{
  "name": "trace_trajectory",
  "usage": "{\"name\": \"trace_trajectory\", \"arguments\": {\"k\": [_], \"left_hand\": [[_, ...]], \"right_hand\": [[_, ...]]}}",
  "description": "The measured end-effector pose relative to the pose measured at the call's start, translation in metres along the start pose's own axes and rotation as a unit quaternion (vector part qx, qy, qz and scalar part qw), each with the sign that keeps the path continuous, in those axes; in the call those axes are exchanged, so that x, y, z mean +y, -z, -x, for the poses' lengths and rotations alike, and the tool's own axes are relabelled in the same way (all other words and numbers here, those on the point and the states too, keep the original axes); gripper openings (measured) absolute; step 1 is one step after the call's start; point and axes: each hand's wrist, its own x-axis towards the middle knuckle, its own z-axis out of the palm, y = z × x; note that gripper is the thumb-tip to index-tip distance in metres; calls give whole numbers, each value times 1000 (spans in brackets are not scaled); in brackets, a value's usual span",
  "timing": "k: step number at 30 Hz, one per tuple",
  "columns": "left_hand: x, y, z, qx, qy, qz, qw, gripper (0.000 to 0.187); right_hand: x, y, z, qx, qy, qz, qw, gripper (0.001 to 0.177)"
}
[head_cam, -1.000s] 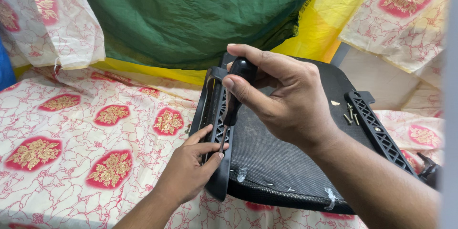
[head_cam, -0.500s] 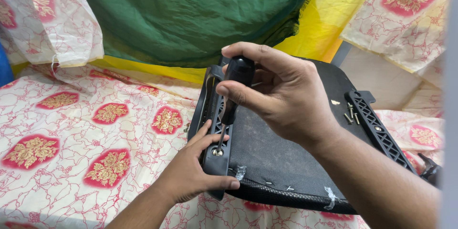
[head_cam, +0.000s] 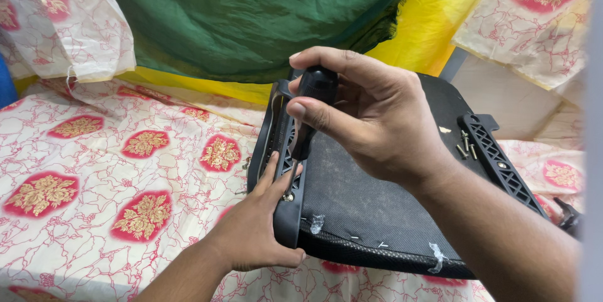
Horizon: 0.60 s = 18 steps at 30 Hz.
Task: The person uses a screwdriver to tighten screws into the underside of an office chair seat, securing the plastic frame to the seat cushion. The person then flips the seat upright and continues to tighten additional screws on the back of the seat.
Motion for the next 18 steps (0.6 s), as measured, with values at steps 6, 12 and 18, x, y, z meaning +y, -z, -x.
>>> {"name": "trace_trajectory", "arguments": {"k": [6, 12, 18], "left_hand": [[0, -3, 2, 30, -41, -1, 999, 139], [-5, -4, -1, 33, -40, 5, 999, 140], [-9, -4, -4, 39, -50, 42, 997, 140]], "right_hand": [[0, 6, 2, -50, 3, -62, 997, 41], [-1, 16, 0, -92, -5, -72, 993, 44], [-1, 18, -2, -76, 63, 74, 992, 44]]}}
